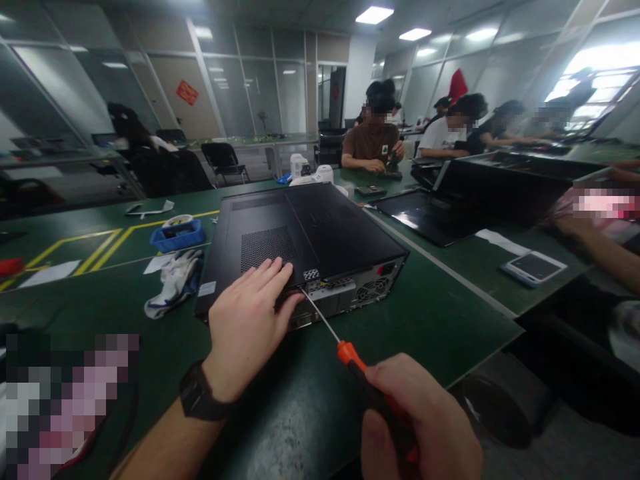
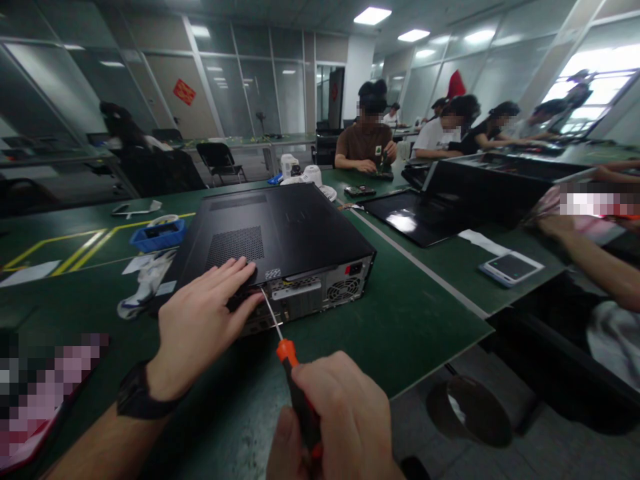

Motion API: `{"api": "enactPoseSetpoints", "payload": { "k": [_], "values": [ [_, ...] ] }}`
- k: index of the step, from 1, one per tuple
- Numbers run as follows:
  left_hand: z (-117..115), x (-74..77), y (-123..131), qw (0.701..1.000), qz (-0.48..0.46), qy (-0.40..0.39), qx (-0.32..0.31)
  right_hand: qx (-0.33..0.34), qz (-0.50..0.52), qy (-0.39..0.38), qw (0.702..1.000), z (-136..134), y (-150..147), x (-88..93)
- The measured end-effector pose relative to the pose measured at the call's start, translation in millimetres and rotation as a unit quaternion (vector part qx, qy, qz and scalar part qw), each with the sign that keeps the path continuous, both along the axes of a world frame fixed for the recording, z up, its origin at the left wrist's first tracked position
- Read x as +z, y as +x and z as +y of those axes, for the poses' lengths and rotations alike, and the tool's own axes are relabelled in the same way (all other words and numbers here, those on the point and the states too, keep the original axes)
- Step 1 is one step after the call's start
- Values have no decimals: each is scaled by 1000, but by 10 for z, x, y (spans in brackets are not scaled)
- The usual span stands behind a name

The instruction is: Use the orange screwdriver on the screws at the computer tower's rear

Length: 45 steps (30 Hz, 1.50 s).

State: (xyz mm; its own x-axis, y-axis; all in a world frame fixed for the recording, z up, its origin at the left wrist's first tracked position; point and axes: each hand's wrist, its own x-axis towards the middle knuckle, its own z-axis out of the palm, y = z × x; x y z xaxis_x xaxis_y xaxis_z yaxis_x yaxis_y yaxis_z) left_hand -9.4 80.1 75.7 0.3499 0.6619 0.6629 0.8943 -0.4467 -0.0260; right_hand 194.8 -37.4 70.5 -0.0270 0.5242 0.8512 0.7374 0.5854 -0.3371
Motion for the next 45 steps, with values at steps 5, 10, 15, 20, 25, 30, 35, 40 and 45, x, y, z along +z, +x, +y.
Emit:
{"api": "enactPoseSetpoints", "payload": {
  "k": [5, 10, 15, 20, 25, 30, 35, 40, 45],
  "values": [
    [1, 7, 10, 1000, 4, 3, 0, 8, -33, 35, 999, 15, 21, 4],
    [0, 6, 7, 1000, 2, 5, -3, -6, -12, 19, 1000, 10, 5, -18],
    [-5, 8, 6, 1000, 2, 0, -3, -11, -30, 47, 998, 16, -11, -41],
    [-5, 9, 10, 1000, -1, -1, 0, 12, 0, 20, 1000, 8, -1, -24],
    [4, 4, 7, 1000, 0, 2, -5, -17, -25, 12, 999, -24, -11, -8],
    [1, 0, 4, 1000, -5, -4, -8, 3, -16, 23, 1000, -5, -11, -4],
    [-4, 8, 7, 1000, -3, -3, -9, -13, -41, 25, 999, -13, 2, -16],
    [5, 3, 9, 1000, 0, 6, -8, -3, -3, 14, 1000, 5, -7, -40],
    [5, 3, 6, 1000, 3, 6, -7, 4, -29, 35, 999, 0, 34, -54]
  ]
}}
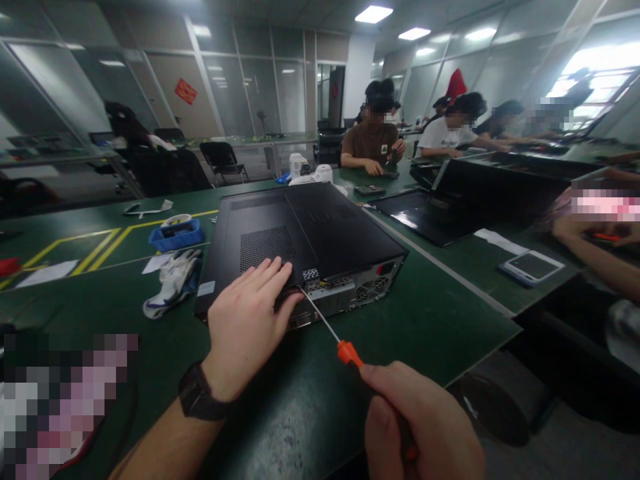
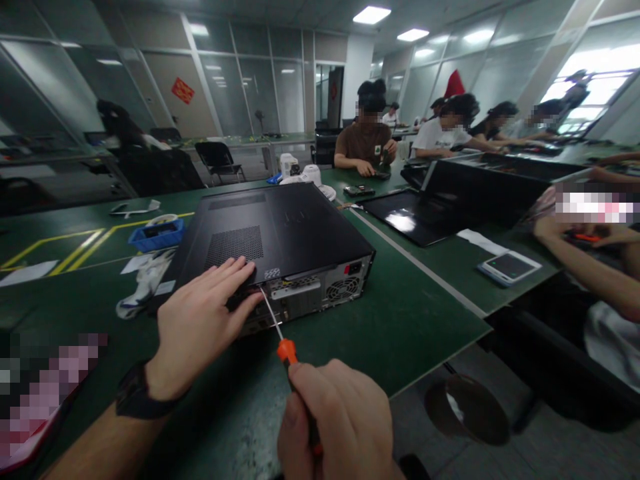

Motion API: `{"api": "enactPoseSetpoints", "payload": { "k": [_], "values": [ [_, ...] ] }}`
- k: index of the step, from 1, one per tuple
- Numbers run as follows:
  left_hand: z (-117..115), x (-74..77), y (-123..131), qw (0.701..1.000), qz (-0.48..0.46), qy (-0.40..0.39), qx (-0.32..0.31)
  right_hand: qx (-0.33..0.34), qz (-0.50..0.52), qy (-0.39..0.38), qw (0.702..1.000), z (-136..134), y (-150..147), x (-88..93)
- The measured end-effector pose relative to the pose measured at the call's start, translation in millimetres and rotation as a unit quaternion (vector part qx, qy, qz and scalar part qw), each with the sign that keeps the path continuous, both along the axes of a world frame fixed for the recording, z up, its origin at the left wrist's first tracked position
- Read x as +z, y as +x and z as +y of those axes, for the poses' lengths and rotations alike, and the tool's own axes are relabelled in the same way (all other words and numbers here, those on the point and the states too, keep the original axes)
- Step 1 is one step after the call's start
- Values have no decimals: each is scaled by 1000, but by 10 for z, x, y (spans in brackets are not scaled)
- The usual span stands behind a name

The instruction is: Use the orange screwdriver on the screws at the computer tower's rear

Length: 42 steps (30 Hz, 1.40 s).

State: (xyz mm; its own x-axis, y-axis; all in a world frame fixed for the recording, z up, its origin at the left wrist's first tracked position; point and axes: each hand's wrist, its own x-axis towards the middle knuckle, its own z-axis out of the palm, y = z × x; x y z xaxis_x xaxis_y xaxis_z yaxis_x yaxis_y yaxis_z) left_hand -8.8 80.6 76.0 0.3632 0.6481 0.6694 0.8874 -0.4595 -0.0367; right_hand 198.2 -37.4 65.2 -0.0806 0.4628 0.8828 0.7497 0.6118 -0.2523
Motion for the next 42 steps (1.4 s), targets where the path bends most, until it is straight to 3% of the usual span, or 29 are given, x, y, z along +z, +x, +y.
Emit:
{"api": "enactPoseSetpoints", "payload": {
  "k": [6, 10, 13, 18, 24, 29, 34, 38, 42],
  "values": [
    [-4, 1, -3, 1000, -2, -10, 6, -3, 26, -50, 998, -53, -31, 40],
    [-5, 0, 5, 1000, -3, -17, 7, -16, -9, 12, 1000, -48, -21, 42],
    [-8, -1, 4, 1000, -3, -13, 8, -35, -13, -13, 999, -29, 7, 33],
    [-9, -14, -13, 1000, -1, -6, 5, 22, -4, -21, 1000, -10, -13, 52],
    [-6, -6, -3, 1000, 2, 12, 0, -36, -13, -38, 999, -52, -13, 49],
    [4, -7, 1, 1000, 3, 11, -5, 11, 3, -8, 1000, 10, -9, 44],
    [9, -14, -3, 1000, 0, 10, -3, -30, -22, -1, 999, -13, -12, 29],
    [7, -13, 3, 1000, -1, 9, -3, -19, 7, -34, 999, -59, -58, 41],
    [10, -18, 1, 1000, -5, 7, -5, -18, -3, -18, 1000, -24, -43, 21]
  ]
}}
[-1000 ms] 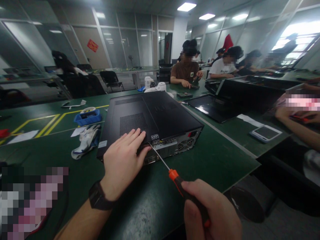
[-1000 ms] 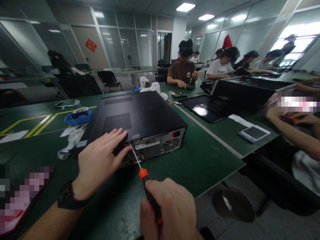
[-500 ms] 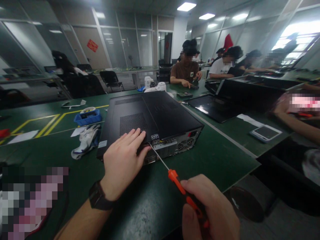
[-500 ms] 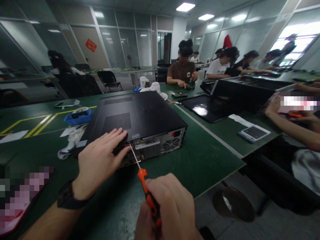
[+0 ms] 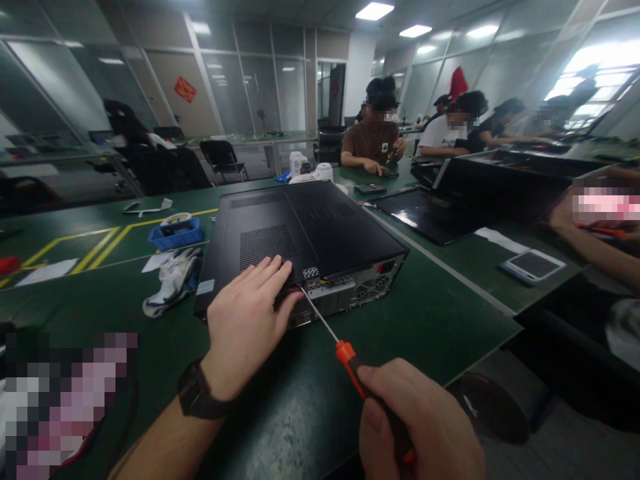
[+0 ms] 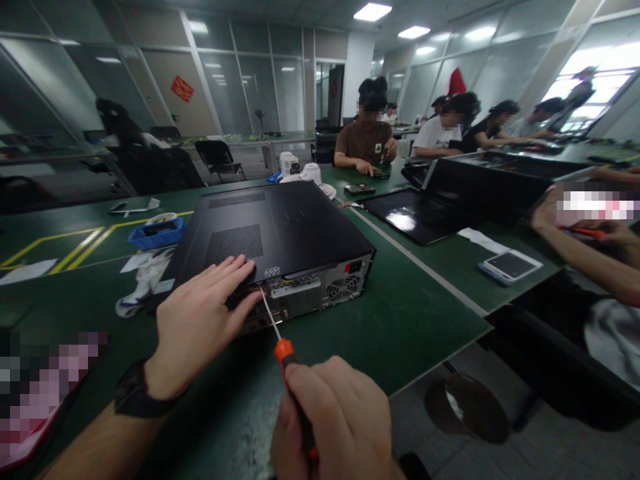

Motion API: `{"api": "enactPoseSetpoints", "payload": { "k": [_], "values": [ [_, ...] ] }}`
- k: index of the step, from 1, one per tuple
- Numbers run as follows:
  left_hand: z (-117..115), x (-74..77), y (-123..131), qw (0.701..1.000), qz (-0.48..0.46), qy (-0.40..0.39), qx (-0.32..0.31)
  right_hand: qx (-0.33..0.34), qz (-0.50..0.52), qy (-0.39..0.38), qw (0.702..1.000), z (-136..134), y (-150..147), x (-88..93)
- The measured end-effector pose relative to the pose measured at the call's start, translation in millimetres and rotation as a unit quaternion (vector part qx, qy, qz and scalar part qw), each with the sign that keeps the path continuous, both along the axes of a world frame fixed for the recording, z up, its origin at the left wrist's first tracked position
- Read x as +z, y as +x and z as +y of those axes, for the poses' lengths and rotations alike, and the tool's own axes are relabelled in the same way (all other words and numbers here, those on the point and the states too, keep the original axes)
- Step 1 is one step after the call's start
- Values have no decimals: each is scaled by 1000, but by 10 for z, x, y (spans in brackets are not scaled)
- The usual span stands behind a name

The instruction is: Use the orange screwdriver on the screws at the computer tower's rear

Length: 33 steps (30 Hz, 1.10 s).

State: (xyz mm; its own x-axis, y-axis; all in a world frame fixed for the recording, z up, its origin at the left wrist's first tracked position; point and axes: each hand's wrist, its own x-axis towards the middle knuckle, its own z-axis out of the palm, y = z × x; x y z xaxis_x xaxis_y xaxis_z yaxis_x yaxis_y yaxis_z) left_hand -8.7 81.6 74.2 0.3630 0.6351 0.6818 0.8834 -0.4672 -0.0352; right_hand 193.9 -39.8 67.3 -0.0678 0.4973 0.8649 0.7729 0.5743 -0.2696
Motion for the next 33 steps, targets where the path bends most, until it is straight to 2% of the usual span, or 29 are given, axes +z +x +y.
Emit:
{"api": "enactPoseSetpoints", "payload": {
  "k": [4, 7, 13, 17, 19, 22, 26, 30, 33],
  "values": [
    [-2, -3, -12, 1000, 0, -5, 4, 10, 1, 23, 1000, 47, 27, -10],
    [-6, 3, -11, 1000, 0, -7, 2, 30, 15, -11, 999, 37, 8, 16],
    [-7, 8, -1, 1000, -9, -11, -1, 0, -4, 22, 1000, 7, 17, 17],
    [-2, 5, 1, 1000, 0, -8, 5, 29, 28, -32, 999, 0, 17, -1],
    [-2, 4, 1, 1000, 3, -6, 6, 42, 33, -28, 998, -1, 12, -12],
    [-7, 6, 0, 1000, 4, -8, 12, 21, -3, 9, 1000, -6, 24, -18],
    [-14, 8, -6, 1000, 1, -19, 11, -25, -21, -27, 999, -15, 40, 23],
    [-14, 6, -8, 1000, -1, -22, 9, 41, 23, -24, 999, -7, 29, 57],
    [-17, 13, 0, 1000, 0, -18, 9, 28, -7, -14, 999, -14, 48, 53]
  ]
}}
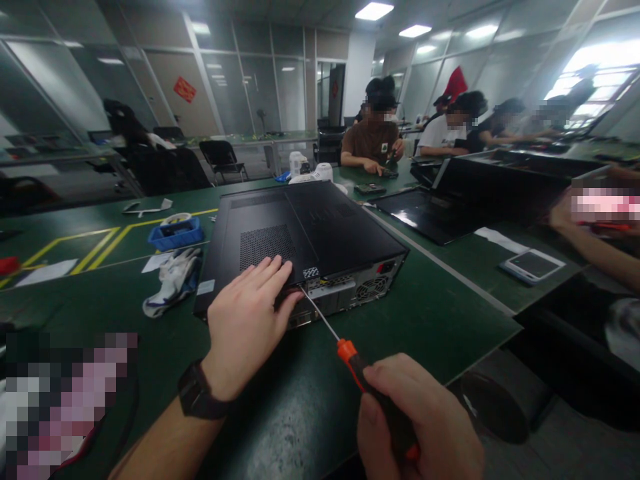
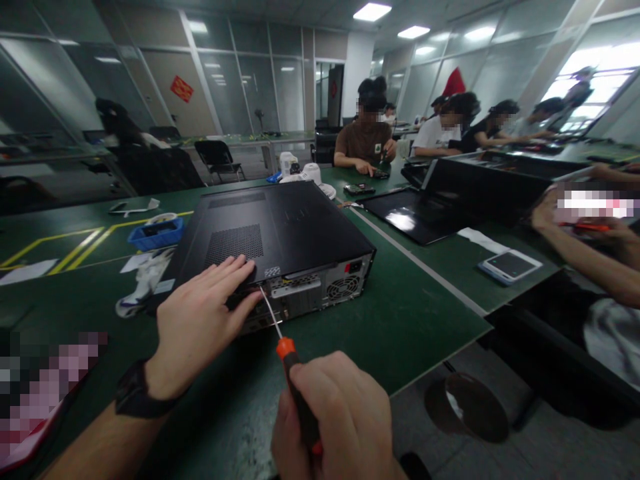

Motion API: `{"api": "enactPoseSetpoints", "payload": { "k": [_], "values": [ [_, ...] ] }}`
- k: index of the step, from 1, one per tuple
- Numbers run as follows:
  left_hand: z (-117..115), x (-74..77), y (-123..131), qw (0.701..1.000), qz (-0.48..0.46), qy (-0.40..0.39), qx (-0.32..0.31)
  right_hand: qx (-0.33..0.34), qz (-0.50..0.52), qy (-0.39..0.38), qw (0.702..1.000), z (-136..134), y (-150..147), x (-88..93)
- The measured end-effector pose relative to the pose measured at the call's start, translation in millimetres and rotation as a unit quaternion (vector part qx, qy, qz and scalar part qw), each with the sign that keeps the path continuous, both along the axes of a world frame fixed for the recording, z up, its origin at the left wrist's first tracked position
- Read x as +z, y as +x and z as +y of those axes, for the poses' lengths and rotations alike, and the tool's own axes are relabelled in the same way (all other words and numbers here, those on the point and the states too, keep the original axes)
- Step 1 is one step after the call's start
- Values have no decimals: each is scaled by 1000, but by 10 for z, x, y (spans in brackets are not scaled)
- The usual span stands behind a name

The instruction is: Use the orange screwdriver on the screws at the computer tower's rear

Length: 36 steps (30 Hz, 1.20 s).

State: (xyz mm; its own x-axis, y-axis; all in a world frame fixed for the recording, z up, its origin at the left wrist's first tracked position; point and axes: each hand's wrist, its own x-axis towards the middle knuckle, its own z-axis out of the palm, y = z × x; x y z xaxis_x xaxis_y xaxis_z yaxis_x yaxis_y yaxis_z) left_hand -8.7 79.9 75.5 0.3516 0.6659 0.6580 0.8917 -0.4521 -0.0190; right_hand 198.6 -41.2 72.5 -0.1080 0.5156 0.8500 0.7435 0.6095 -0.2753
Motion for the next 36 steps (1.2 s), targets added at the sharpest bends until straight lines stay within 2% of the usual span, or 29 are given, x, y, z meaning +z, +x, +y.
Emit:
{"api": "enactPoseSetpoints", "payload": {
  "k": [4, 9, 15, 20, 26, 32, 36],
  "values": [
    [-2, 11, 6, 1000, 1, 1, -3, -35, -20, -19, 999, -13, 29, 0],
    [6, -1, -10, 1000, 0, 0, -4, 5, 30, -3, 1000, 5, -33, 9],
    [2, 8, 1, 1000, 4, 13, -6, -46, -5, -13, 999, -24, -32, -21],
    [3, 9, 2, 1000, 4, 1, -1, -3, 22, -8, 1000, -2, -36, -12],
    [9, 3, -4, 1000, 2, 6, -5, -43, -19, 21, 999, 20, -24, -24],
    [-1, 18, 4, 1000, 6, 11, -6, -10, -1, 9, 1000, 7, -42, -30],
    [-3, 20, 4, 1000, 7, 6, -1, -21, -6, -13, 1000, -2, -41, 1]
  ]
}}
